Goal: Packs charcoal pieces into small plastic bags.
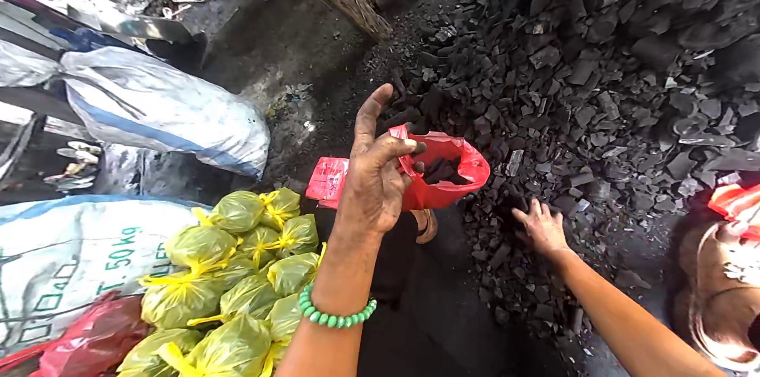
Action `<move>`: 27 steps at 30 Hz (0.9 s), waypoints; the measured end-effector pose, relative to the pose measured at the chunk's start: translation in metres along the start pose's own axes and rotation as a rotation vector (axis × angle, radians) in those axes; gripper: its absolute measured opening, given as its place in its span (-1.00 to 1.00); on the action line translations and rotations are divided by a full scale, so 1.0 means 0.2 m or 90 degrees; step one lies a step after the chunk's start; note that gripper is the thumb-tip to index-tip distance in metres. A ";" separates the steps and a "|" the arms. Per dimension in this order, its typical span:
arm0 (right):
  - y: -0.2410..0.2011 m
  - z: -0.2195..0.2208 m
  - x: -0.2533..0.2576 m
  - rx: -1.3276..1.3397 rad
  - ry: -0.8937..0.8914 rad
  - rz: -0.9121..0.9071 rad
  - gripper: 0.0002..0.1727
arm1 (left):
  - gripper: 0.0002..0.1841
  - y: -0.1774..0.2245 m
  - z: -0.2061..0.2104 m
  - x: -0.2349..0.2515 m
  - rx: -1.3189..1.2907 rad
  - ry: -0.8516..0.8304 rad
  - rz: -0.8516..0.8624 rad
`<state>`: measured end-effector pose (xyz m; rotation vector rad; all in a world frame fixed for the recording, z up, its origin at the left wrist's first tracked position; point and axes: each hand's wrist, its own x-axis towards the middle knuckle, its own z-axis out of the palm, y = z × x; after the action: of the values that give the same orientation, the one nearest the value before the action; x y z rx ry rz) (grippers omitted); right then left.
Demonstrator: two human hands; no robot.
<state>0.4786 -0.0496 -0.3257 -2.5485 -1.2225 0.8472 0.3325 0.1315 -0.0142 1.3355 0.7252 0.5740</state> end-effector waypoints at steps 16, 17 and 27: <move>-0.27 -0.65 -0.12 0.726 0.099 -0.335 -0.57 | -0.19 -0.18 0.24 0.04 0.043 -0.200 -0.169; -0.33 -0.67 -0.10 0.497 0.027 -0.341 -0.53 | -0.20 -0.17 0.24 0.04 0.035 -0.194 -0.173; -0.37 -0.74 0.20 0.818 0.333 -0.240 -0.78 | -0.40 0.09 0.01 -0.08 -0.036 -0.004 0.112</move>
<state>0.5347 0.0380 -0.1917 -1.2966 -0.5910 0.5186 0.3248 0.1218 0.0065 1.3560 0.5850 0.7259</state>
